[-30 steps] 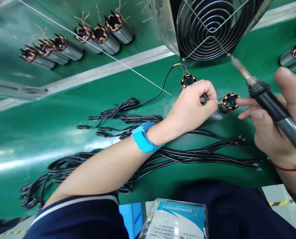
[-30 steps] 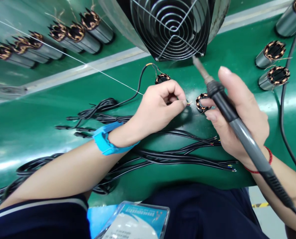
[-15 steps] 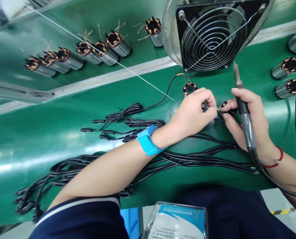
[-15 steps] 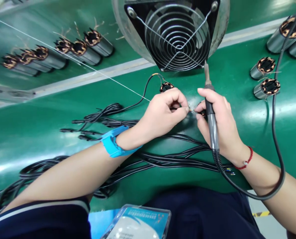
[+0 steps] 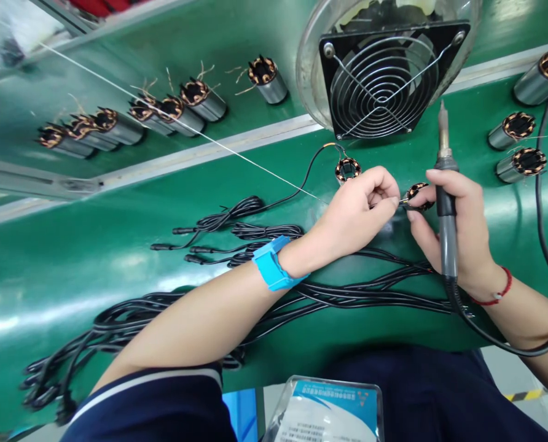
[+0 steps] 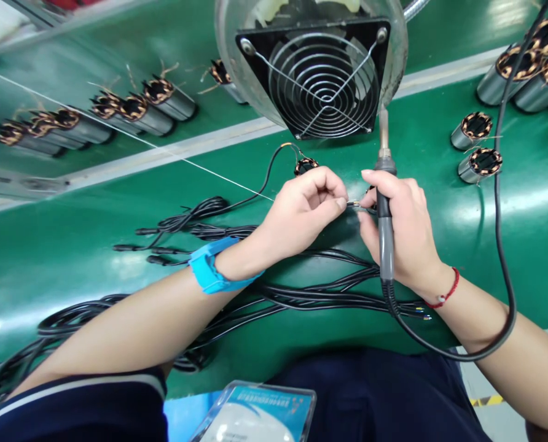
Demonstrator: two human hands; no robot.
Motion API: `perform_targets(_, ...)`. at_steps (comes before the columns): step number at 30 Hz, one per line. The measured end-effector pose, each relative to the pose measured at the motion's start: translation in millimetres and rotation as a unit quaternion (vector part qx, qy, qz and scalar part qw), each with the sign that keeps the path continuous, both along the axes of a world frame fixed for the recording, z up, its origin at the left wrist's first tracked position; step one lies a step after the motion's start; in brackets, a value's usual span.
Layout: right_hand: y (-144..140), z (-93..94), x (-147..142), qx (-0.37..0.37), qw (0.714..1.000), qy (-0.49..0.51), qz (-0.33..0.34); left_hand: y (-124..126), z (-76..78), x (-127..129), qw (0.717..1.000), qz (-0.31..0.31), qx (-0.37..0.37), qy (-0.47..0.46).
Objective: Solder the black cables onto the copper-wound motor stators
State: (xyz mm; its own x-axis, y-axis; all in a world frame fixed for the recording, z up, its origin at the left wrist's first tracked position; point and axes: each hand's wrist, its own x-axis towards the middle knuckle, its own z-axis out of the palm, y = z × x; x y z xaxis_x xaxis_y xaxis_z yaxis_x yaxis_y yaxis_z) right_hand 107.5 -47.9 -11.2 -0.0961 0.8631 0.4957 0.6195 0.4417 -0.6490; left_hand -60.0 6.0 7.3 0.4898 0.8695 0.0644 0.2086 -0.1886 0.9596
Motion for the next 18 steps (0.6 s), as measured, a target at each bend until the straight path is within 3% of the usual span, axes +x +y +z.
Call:
perform_targets(10, 3.2, 1.7, -0.8, -0.02, 0.995, 0.094, 0.022, -1.7, 3.7, -4.4, 0.995, -0.025, 0.094, 0.02)
perform_targets(18, 8.7, -5.9, 3.6, -0.059, 0.989, 0.131, 0.042, 0.8, 7.0, -9.1, 0.97, -0.082, 0.207, 0.097)
